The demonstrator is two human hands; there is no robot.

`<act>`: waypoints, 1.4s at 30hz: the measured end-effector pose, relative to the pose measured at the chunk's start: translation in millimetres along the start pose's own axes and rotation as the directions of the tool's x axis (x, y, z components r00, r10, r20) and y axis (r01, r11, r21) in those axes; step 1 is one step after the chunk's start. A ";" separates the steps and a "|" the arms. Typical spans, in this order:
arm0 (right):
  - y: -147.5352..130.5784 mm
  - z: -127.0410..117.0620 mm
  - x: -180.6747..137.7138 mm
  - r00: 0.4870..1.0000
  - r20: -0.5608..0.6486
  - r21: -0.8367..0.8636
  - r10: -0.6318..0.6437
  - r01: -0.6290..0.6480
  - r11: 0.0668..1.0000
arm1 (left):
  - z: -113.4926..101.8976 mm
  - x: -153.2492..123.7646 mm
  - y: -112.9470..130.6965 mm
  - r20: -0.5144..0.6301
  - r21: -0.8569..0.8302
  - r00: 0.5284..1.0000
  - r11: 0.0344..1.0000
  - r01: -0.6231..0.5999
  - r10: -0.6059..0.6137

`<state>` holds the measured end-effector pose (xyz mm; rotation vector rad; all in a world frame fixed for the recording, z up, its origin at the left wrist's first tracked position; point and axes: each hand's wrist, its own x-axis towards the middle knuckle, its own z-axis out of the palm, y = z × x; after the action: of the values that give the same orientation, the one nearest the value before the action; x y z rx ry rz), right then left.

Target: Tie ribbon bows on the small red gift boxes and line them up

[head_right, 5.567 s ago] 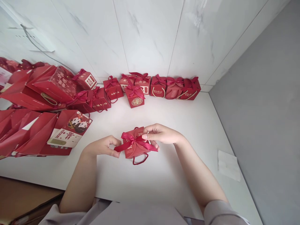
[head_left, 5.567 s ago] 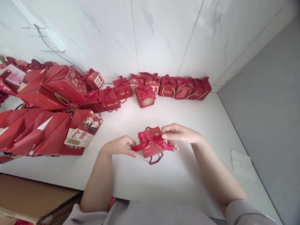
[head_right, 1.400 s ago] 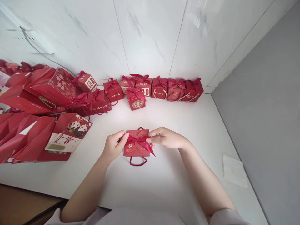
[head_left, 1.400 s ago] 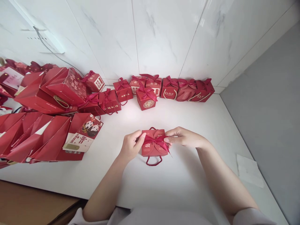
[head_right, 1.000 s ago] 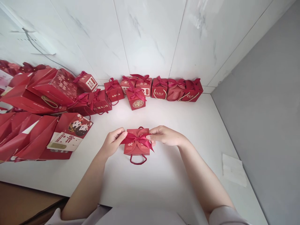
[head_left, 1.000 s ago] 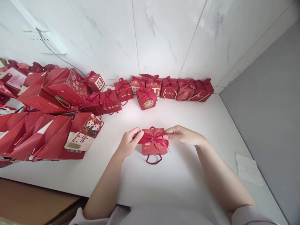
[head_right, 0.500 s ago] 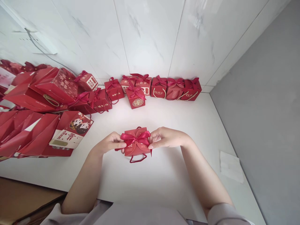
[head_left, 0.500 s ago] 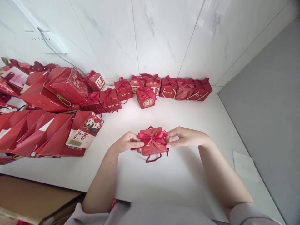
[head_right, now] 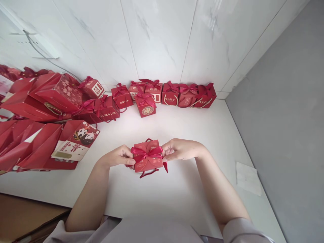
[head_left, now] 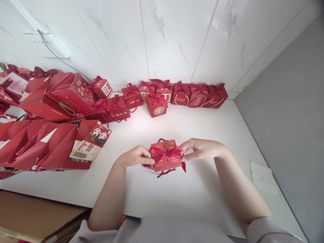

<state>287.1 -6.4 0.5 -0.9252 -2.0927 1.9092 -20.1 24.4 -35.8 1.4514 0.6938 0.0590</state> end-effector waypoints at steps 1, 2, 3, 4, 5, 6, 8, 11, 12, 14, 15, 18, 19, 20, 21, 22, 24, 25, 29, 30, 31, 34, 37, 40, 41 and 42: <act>-0.3 -0.1 -0.2 1.000 0.002 0.002 0.001 -0.001 1.000 | 0.0 -0.1 0.0 0.002 0.002 1.000 1.000 0.002 -0.002; -0.7 -0.1 -0.5 1.000 0.004 0.005 0.004 -0.004 1.000 | 0.0 -0.1 0.0 0.001 0.004 1.000 1.000 0.004 -0.004; -1.2 -0.2 -0.8 1.000 0.002 0.007 0.007 -0.007 1.000 | -0.1 -0.2 0.1 0.000 0.007 1.000 1.000 0.005 -0.005; -1.6 -0.3 -1.1 1.000 -0.001 0.009 0.009 -0.009 1.000 | -0.1 -0.2 0.2 -0.002 0.010 1.000 1.000 0.006 -0.006; -1.9 -0.4 -1.5 1.000 -0.005 0.008 0.011 -0.011 1.000 | -0.2 -0.2 0.3 -0.004 0.013 1.000 1.000 0.006 -0.006; -2.2 -0.6 -1.9 1.000 -0.008 0.007 0.013 -0.013 1.000 | -0.1 -0.1 0.5 -0.008 0.016 1.000 1.000 0.002 -0.002; -2.3 -1.0 -2.8 1.000 -0.010 0.001 0.017 -0.017 1.000 | 0.2 0.1 1.0 -0.012 0.023 1.000 1.000 -0.014 0.015; -2.2 -1.7 -4.4 1.000 -0.007 -0.005 0.020 -0.020 1.000 | 1.2 0.3 2.4 -0.029 0.024 0.999 0.999 -0.042 0.042; -2.4 -2.0 -5.0 1.000 -0.009 -0.008 0.020 -0.020 1.000 | 1.6 0.1 3.0 -0.042 0.016 0.998 0.999 -0.045 0.045; -3.1 -2.6 -6.5 0.999 -0.019 -0.017 0.026 -0.027 0.999 | 2.4 -0.3 4.3 -0.079 -0.007 0.996 0.999 -0.040 0.039; -3.4 -2.9 -7.2 0.999 -0.026 -0.025 0.032 -0.033 0.999 | 2.7 -0.6 4.9 -0.095 -0.018 0.995 0.999 -0.036 0.035; -3.5 -4.0 -9.0 0.998 -0.046 -0.045 0.043 -0.045 0.998 | 2.8 -1.5 6.0 -0.121 -0.019 0.992 0.999 -0.034 0.032; -3.2 -4.3 -9.4 0.998 -0.050 -0.051 0.043 -0.046 0.998 | 2.4 -1.7 6.1 -0.120 -0.008 0.992 0.999 -0.037 0.036; -2.6 -4.7 -9.7 0.998 -0.054 -0.057 0.044 -0.047 0.997 | 1.9 -1.9 6.1 -0.113 0.005 0.993 0.999 -0.039 0.039; -2.1 -5.0 -10.0 0.997 -0.058 -0.065 0.047 -0.051 0.997 | 1.3 -2.1 6.0 -0.102 0.017 0.994 0.999 -0.040 0.042; -1.6 -5.2 -10.2 0.997 -0.062 -0.076 0.053 -0.058 0.995 | 0.6 -2.2 5.7 -0.083 0.026 0.996 0.999 -0.040 0.042; -1.2 -5.7 -10.5 0.995 -0.071 -0.101 0.065 -0.072 0.992 | -0.7 -2.3 4.7 -0.022 0.039 0.999 0.999 -0.027 0.028; -1.3 -5.9 -10.7 0.995 -0.076 -0.114 0.070 -0.078 0.990 | -1.2 -2.3 4.1 0.013 0.042 1.000 0.999 -0.016 0.015; -1.5 -6.3 -11.3 0.995 -0.080 -0.171 0.068 -0.081 0.982 | -0.4 -1.0 1.9 0.136 0.075 0.990 0.997 0.025 -0.035; -0.9 -6.5 -11.3 0.995 -0.077 -0.181 0.064 -0.077 0.980 | 0.3 -0.3 1.5 0.155 0.089 0.987 0.996 0.028 -0.042; 0.2 -6.6 -11.1 0.995 -0.073 -0.187 0.061 -0.074 0.979 | 1.1 0.5 1.3 0.172 0.102 0.984 0.994 0.028 -0.046; 5.3 -7.4 -10.4 0.997 -0.063 -0.183 0.051 -0.062 0.981 | 3.4 3.2 0.7 0.209 0.120 0.977 0.993 0.016 -0.041; 10.3 -8.7 -10.6 0.996 -0.080 -0.169 0.050 -0.063 0.984 | 4.9 5.7 -1.3 0.234 0.108 0.972 0.994 0.001 -0.026; 12.7 -10.0 -12.1 0.990 -0.117 -0.164 0.075 -0.093 0.982 | 5.0 8.1 -7.0 0.218 0.123 0.974 0.992 0.030 -0.057; 13.1 -10.1 -12.5 0.987 -0.135 -0.167 0.085 -0.108 0.980 | 4.9 9.0 -9.8 0.203 0.131 0.976 0.990 0.055 -0.081; 13.4 -10.0 -12.8 0.983 -0.159 -0.175 0.091 -0.118 0.978 | 4.7 10.0 -12.6 0.189 0.129 0.977 0.989 0.079 -0.103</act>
<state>306.7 -5.0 -6.8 -1.2006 -2.1970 1.6534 -14.4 22.7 -51.6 1.5150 0.6098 -0.1979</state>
